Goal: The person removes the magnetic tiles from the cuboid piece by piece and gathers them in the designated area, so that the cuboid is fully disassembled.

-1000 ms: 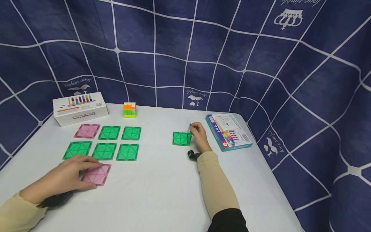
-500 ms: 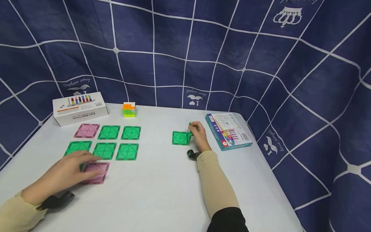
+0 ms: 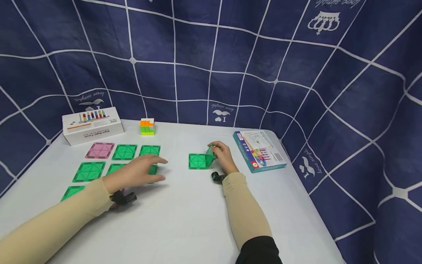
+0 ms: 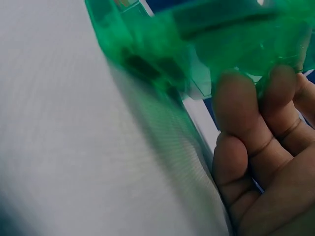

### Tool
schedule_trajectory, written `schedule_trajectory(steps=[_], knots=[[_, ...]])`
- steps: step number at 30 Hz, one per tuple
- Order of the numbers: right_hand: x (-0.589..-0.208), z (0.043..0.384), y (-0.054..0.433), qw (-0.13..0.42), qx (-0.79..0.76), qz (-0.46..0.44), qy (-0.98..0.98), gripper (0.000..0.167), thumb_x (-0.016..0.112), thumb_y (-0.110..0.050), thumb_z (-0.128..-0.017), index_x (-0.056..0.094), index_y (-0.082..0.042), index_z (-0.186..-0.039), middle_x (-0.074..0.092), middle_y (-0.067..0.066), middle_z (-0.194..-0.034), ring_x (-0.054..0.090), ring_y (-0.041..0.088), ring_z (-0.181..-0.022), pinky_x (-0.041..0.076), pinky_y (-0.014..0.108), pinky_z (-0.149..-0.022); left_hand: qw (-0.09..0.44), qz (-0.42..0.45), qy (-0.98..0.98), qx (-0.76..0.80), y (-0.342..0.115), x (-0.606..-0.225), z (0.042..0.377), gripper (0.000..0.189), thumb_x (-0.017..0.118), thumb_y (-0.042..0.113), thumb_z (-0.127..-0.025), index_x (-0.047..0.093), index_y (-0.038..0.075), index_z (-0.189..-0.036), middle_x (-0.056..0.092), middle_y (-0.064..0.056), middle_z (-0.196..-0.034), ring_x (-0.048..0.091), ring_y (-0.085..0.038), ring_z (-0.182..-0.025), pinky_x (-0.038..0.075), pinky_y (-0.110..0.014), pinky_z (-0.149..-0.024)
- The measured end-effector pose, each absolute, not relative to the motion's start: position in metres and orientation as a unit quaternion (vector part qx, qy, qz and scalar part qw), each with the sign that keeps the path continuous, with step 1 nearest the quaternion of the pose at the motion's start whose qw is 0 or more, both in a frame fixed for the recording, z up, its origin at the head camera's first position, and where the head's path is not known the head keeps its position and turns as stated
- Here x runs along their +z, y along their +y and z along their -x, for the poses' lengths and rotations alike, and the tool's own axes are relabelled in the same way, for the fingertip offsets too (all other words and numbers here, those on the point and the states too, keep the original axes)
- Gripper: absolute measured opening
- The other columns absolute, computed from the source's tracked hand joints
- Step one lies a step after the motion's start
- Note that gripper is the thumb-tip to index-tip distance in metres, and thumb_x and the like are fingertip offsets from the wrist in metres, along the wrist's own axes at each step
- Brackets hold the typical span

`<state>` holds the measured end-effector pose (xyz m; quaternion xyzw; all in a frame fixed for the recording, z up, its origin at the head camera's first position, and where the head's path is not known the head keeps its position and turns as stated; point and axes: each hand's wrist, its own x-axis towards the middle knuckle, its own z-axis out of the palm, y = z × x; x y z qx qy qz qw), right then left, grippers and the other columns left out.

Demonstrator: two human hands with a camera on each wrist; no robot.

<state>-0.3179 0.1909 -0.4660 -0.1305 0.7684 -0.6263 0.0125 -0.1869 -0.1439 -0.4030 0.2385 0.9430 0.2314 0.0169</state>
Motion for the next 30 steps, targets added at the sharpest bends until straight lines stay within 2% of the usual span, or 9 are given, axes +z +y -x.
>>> schedule_trajectory(steps=[6, 10, 14, 16, 20, 23, 27, 30], knots=[[-0.466, 0.319, 0.193, 0.010, -0.621, 0.132, 0.773, 0.029, 0.050, -0.014, -0.100, 0.071, -0.005, -0.119, 0.060, 0.004, -0.095, 0.047, 0.010, -0.068, 0.038, 0.023, -0.060, 0.051, -0.214, 0.951, 0.218, -0.093, -0.411, 0.227, 0.081, 0.077, 0.049, -0.089, 0.050, 0.004, -0.151, 0.056, -0.015, -0.150, 0.050, -0.038, -0.137, 0.040, -0.057, -0.113], [-0.465, 0.320, 0.195, 0.018, -0.613, 0.143, 0.777, 0.031, 0.048, -0.007, -0.101, 0.071, -0.003, -0.122, 0.059, 0.009, -0.097, 0.046, 0.013, -0.071, 0.038, 0.025, -0.061, 0.068, -0.193, 0.960, 0.190, -0.072, -0.418, 0.247, 0.093, 0.078, 0.056, -0.086, 0.044, 0.004, -0.155, 0.049, -0.014, -0.156, 0.043, -0.039, -0.142, 0.037, -0.059, -0.113], [-0.455, 0.314, 0.194, 0.027, -0.607, 0.155, 0.779, 0.032, 0.048, -0.001, -0.098, 0.069, 0.002, -0.122, 0.059, 0.019, -0.097, 0.046, 0.014, -0.072, 0.040, 0.026, -0.063, 0.082, -0.173, 0.968, 0.165, -0.066, -0.427, 0.259, 0.096, 0.081, 0.057, -0.082, 0.045, 0.005, -0.154, 0.046, -0.014, -0.159, 0.037, -0.041, -0.146, 0.034, -0.060, -0.112], [-0.456, 0.314, 0.194, 0.026, -0.607, 0.159, 0.778, 0.033, 0.048, 0.000, -0.097, 0.069, 0.002, -0.122, 0.059, 0.020, -0.099, 0.047, 0.014, -0.074, 0.041, 0.026, -0.065, 0.085, -0.165, 0.969, 0.165, -0.066, -0.430, 0.262, 0.094, 0.084, 0.057, -0.080, 0.049, 0.005, -0.151, 0.050, -0.014, -0.155, 0.038, -0.041, -0.145, 0.034, -0.060, -0.110], [-0.466, 0.321, 0.194, 0.007, -0.612, 0.169, 0.772, 0.031, 0.051, -0.003, -0.096, 0.072, -0.002, -0.119, 0.058, 0.009, -0.089, 0.047, 0.014, -0.078, 0.040, 0.026, -0.069, 0.066, -0.149, 0.968, 0.193, -0.069, -0.433, 0.265, 0.092, 0.090, 0.055, -0.073, 0.056, 0.005, -0.142, 0.060, -0.014, -0.140, 0.047, -0.038, -0.133, 0.038, -0.056, -0.104], [-0.467, 0.322, 0.194, -0.002, -0.621, 0.166, 0.766, 0.027, 0.055, -0.003, -0.094, 0.072, -0.001, -0.115, 0.055, -0.001, -0.078, 0.047, 0.014, -0.076, 0.041, 0.026, -0.071, 0.055, -0.133, 0.957, 0.252, -0.072, -0.435, 0.267, 0.089, 0.094, 0.049, -0.071, 0.056, 0.007, -0.139, 0.066, -0.011, -0.122, 0.056, -0.033, -0.116, 0.042, -0.050, -0.098], [-0.468, 0.321, 0.192, -0.001, -0.624, 0.157, 0.766, 0.023, 0.061, -0.003, -0.092, 0.072, -0.003, -0.112, 0.056, -0.003, -0.071, 0.048, 0.013, -0.070, 0.041, 0.025, -0.068, 0.044, -0.110, 0.914, 0.387, -0.082, -0.434, 0.267, 0.062, 0.086, 0.033, -0.085, 0.060, 0.008, -0.135, 0.070, -0.008, -0.103, 0.063, -0.025, -0.091, 0.050, -0.038, -0.081], [-0.469, 0.321, 0.191, -0.001, -0.615, 0.148, 0.775, 0.021, 0.064, -0.006, -0.093, 0.072, -0.006, -0.113, 0.062, -0.002, -0.073, 0.051, 0.012, -0.070, 0.043, 0.024, -0.067, 0.012, -0.102, 0.885, 0.454, -0.089, -0.428, 0.265, 0.041, 0.078, 0.024, -0.093, 0.066, 0.010, -0.130, 0.072, -0.009, -0.097, 0.064, -0.021, -0.080, 0.052, -0.033, -0.069]])
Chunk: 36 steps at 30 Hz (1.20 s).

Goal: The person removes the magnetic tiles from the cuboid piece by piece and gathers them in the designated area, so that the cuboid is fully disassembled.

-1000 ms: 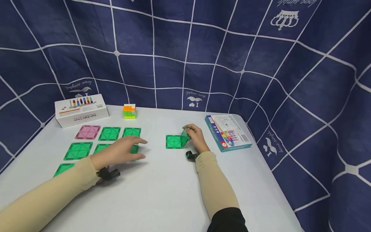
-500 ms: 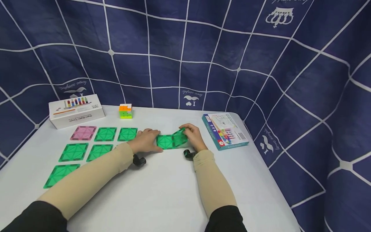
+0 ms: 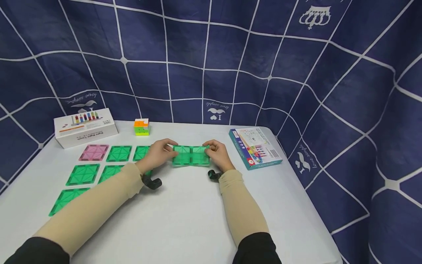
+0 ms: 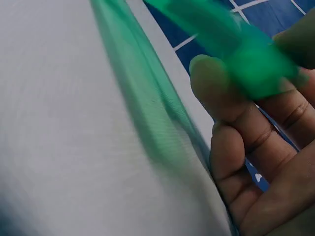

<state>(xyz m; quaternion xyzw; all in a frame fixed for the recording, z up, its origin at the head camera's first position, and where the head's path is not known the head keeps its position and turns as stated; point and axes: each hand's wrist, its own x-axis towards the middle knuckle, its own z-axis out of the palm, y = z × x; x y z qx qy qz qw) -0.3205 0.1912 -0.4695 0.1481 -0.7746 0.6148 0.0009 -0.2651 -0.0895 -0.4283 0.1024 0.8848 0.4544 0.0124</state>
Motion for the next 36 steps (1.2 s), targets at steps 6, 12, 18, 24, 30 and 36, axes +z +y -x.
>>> schedule_trajectory(steps=[6, 12, 18, 24, 30, 36], knots=[[-0.474, 0.321, 0.189, 0.011, 0.644, -0.101, -0.758, 0.018, 0.064, -0.009, -0.097, 0.070, -0.007, -0.114, 0.059, -0.004, -0.072, 0.049, 0.009, -0.065, 0.042, 0.020, -0.061, 0.014, -0.089, 0.872, 0.481, -0.124, -0.407, 0.232, 0.036, 0.072, 0.026, -0.097, 0.067, 0.013, -0.131, 0.072, -0.009, -0.100, 0.066, -0.023, -0.084, 0.051, -0.033, -0.068], [-0.475, 0.321, 0.182, -0.004, 0.656, -0.110, -0.747, 0.020, 0.066, -0.010, -0.097, 0.070, -0.004, -0.115, 0.064, -0.003, -0.074, 0.056, 0.008, -0.067, 0.051, 0.021, -0.064, 0.019, -0.108, 0.879, 0.464, -0.186, -0.402, 0.164, 0.037, 0.076, 0.026, -0.095, 0.069, 0.012, -0.128, 0.069, -0.006, -0.094, 0.066, -0.020, -0.080, 0.051, -0.028, -0.063], [-0.478, 0.322, 0.186, 0.000, 0.645, -0.101, -0.757, 0.018, 0.066, -0.009, -0.097, 0.071, -0.004, -0.113, 0.072, 0.001, -0.080, 0.064, 0.011, -0.067, 0.055, 0.022, -0.062, 0.048, -0.107, 0.877, 0.465, -0.218, -0.419, 0.114, 0.039, 0.078, 0.024, -0.094, 0.067, 0.007, -0.128, 0.067, -0.004, -0.089, 0.060, -0.013, -0.058, 0.042, -0.026, -0.048], [-0.475, 0.321, 0.191, 0.000, 0.643, -0.108, -0.758, 0.020, 0.065, -0.009, -0.096, 0.069, -0.003, -0.114, 0.073, 0.001, -0.083, 0.065, 0.011, -0.068, 0.055, 0.022, -0.063, 0.015, -0.111, 0.910, 0.399, -0.210, -0.430, 0.110, 0.038, 0.080, 0.022, -0.091, 0.069, 0.009, -0.126, 0.066, 0.003, -0.087, 0.059, -0.008, -0.064, 0.050, -0.025, -0.056], [-0.473, 0.322, 0.193, -0.003, 0.642, -0.107, -0.760, 0.020, 0.066, -0.009, -0.098, 0.069, -0.002, -0.116, 0.073, 0.002, -0.084, 0.065, 0.011, -0.070, 0.055, 0.021, -0.064, -0.002, -0.119, 0.943, 0.310, -0.205, -0.438, 0.112, 0.041, 0.081, 0.030, -0.090, 0.070, 0.012, -0.125, 0.064, 0.009, -0.087, 0.054, -0.008, -0.070, 0.047, -0.025, -0.062], [-0.472, 0.323, 0.192, -0.009, 0.636, -0.110, -0.764, 0.023, 0.065, -0.010, -0.099, 0.068, 0.000, -0.119, 0.072, 0.003, -0.083, 0.065, 0.011, -0.070, 0.055, 0.021, -0.065, -0.052, -0.133, 0.962, 0.234, -0.206, -0.445, 0.114, 0.040, 0.083, 0.036, -0.087, 0.074, 0.014, -0.119, 0.061, 0.009, -0.086, 0.049, -0.014, -0.083, 0.039, -0.034, -0.073]])
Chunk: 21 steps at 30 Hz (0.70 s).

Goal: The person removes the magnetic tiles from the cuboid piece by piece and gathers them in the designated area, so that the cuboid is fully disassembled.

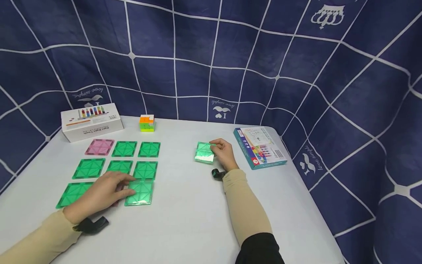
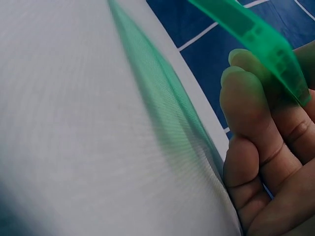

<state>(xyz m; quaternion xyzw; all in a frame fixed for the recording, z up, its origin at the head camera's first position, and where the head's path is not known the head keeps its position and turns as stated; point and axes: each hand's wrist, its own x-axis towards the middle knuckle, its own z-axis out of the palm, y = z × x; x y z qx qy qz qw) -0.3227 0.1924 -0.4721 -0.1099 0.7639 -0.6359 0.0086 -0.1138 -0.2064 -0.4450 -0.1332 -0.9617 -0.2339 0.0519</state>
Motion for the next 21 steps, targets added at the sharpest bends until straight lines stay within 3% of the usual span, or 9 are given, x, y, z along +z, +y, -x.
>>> schedule_trajectory(steps=[8, 10, 13, 17, 21], knots=[[-0.465, 0.317, 0.185, 0.038, -0.645, 0.130, 0.752, 0.020, 0.066, -0.009, -0.095, 0.069, -0.002, -0.114, 0.069, -0.001, -0.073, 0.058, 0.012, -0.057, 0.050, 0.022, -0.055, 0.063, 0.143, -0.963, -0.218, -0.209, -0.450, 0.115, 0.037, 0.085, 0.036, -0.085, 0.076, 0.017, -0.115, 0.061, 0.008, -0.089, 0.049, -0.017, -0.091, 0.033, -0.035, -0.074], [-0.458, 0.311, 0.175, 0.085, -0.640, 0.164, 0.746, 0.020, 0.067, -0.009, -0.094, 0.068, -0.002, -0.112, 0.069, 0.000, -0.071, 0.055, 0.012, -0.052, 0.047, 0.022, -0.051, 0.063, 0.144, -0.963, -0.219, -0.209, -0.451, 0.115, 0.037, 0.085, 0.036, -0.085, 0.076, 0.017, -0.115, 0.061, 0.008, -0.089, 0.049, -0.017, -0.091, 0.033, -0.035, -0.074], [-0.439, 0.288, 0.145, 0.190, -0.613, 0.255, 0.723, 0.016, 0.067, -0.005, -0.093, 0.066, 0.000, -0.108, 0.073, 0.007, -0.075, 0.058, 0.015, -0.048, 0.051, 0.025, -0.053, 0.078, 0.137, -0.961, -0.228, -0.210, -0.452, 0.113, 0.037, 0.085, 0.036, -0.085, 0.078, 0.016, -0.114, 0.065, 0.007, -0.091, 0.052, -0.019, -0.093, 0.038, -0.040, -0.078], [-0.416, 0.231, 0.090, 0.340, -0.541, 0.380, 0.669, 0.012, 0.066, 0.001, -0.095, 0.061, 0.002, -0.106, 0.074, 0.013, -0.080, 0.067, 0.025, -0.050, 0.059, 0.034, -0.059, 0.162, 0.118, -0.948, -0.248, -0.213, -0.449, 0.112, 0.021, 0.085, 0.034, -0.086, 0.080, 0.017, -0.097, 0.070, 0.004, -0.090, 0.057, -0.020, -0.092, 0.045, -0.046, -0.081], [-0.411, 0.174, 0.050, 0.433, -0.452, 0.435, 0.647, 0.015, 0.066, -0.001, -0.098, 0.059, -0.003, -0.111, 0.073, 0.008, -0.074, 0.071, 0.030, -0.056, 0.061, 0.033, -0.063, 0.219, 0.093, -0.929, -0.285, -0.216, -0.443, 0.114, 0.013, 0.081, 0.033, -0.091, 0.078, 0.021, -0.088, 0.072, 0.006, -0.090, 0.058, -0.018, -0.093, 0.046, -0.043, -0.081]])
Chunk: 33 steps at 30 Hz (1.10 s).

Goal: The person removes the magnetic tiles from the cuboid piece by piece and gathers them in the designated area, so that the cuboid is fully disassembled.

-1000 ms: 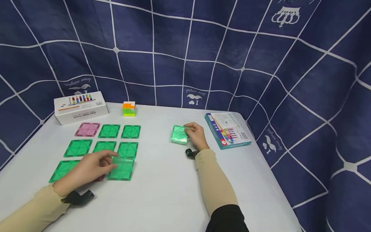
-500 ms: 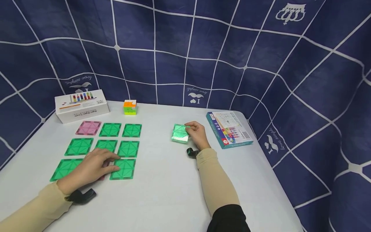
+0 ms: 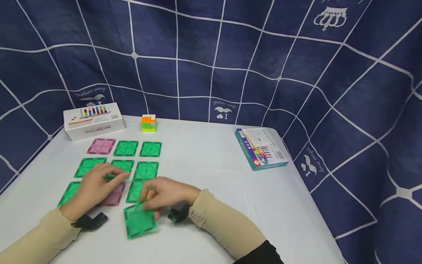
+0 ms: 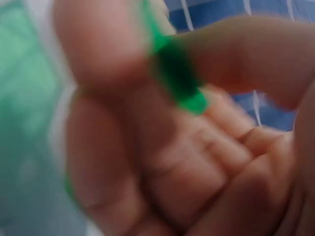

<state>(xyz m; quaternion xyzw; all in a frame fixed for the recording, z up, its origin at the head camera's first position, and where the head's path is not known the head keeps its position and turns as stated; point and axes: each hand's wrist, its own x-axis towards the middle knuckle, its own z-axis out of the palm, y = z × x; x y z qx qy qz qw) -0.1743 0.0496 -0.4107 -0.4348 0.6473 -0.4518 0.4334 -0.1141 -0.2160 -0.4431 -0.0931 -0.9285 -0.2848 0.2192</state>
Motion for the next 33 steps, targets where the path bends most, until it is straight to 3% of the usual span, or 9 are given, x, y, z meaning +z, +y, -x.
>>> schedule_trajectory(steps=[4, 12, 18, 23, 33], knots=[[-0.413, 0.147, 0.038, 0.443, -0.387, 0.427, 0.687, 0.016, 0.067, -0.005, -0.099, 0.060, -0.011, -0.112, 0.071, 0.004, -0.067, 0.073, 0.023, -0.057, 0.058, 0.022, -0.066, 0.191, 0.088, -0.930, -0.302, -0.214, -0.442, 0.116, 0.015, 0.076, 0.036, -0.095, 0.079, 0.022, -0.097, 0.073, 0.006, -0.098, 0.059, -0.019, -0.099, 0.047, -0.046, -0.087], [-0.415, 0.139, 0.041, 0.282, -0.268, 0.410, 0.825, 0.009, 0.072, -0.018, -0.097, 0.064, -0.014, -0.097, 0.062, -0.006, -0.058, 0.061, 0.005, -0.044, 0.053, 0.018, -0.055, 0.142, 0.086, -0.939, -0.303, -0.207, -0.447, 0.116, 0.026, 0.072, 0.040, -0.097, 0.079, 0.018, -0.108, 0.074, -0.001, -0.107, 0.059, -0.023, -0.103, 0.048, -0.050, -0.088], [-0.416, 0.133, 0.039, 0.238, -0.215, 0.407, 0.855, 0.019, 0.071, -0.032, -0.099, 0.061, -0.016, -0.097, 0.060, -0.009, -0.066, 0.053, 0.002, -0.050, 0.046, 0.017, -0.052, 0.133, 0.086, -0.940, -0.302, -0.206, -0.447, 0.116, 0.028, 0.071, 0.041, -0.098, 0.078, 0.017, -0.111, 0.074, -0.002, -0.111, 0.059, -0.024, -0.107, 0.048, -0.052, -0.090], [-0.421, 0.131, 0.036, 0.201, -0.180, 0.425, 0.864, 0.025, 0.071, -0.040, -0.098, 0.063, -0.016, -0.100, 0.063, -0.012, -0.077, 0.053, 0.000, -0.061, 0.045, 0.015, -0.058, 0.122, 0.094, -0.938, -0.310, -0.206, -0.446, 0.116, 0.030, 0.071, 0.041, -0.098, 0.077, 0.016, -0.114, 0.073, -0.004, -0.114, 0.058, -0.029, -0.113, 0.045, -0.058, -0.097], [-0.428, 0.128, 0.033, 0.150, -0.160, 0.431, 0.875, 0.033, 0.073, -0.049, -0.094, 0.056, -0.020, -0.090, 0.055, -0.013, -0.064, 0.047, 0.000, -0.051, 0.040, 0.016, -0.047, 0.122, 0.097, -0.939, -0.307, -0.206, -0.445, 0.119, 0.033, 0.070, 0.043, -0.098, 0.077, 0.015, -0.114, 0.074, -0.006, -0.115, 0.059, -0.030, -0.114, 0.046, -0.058, -0.096]])
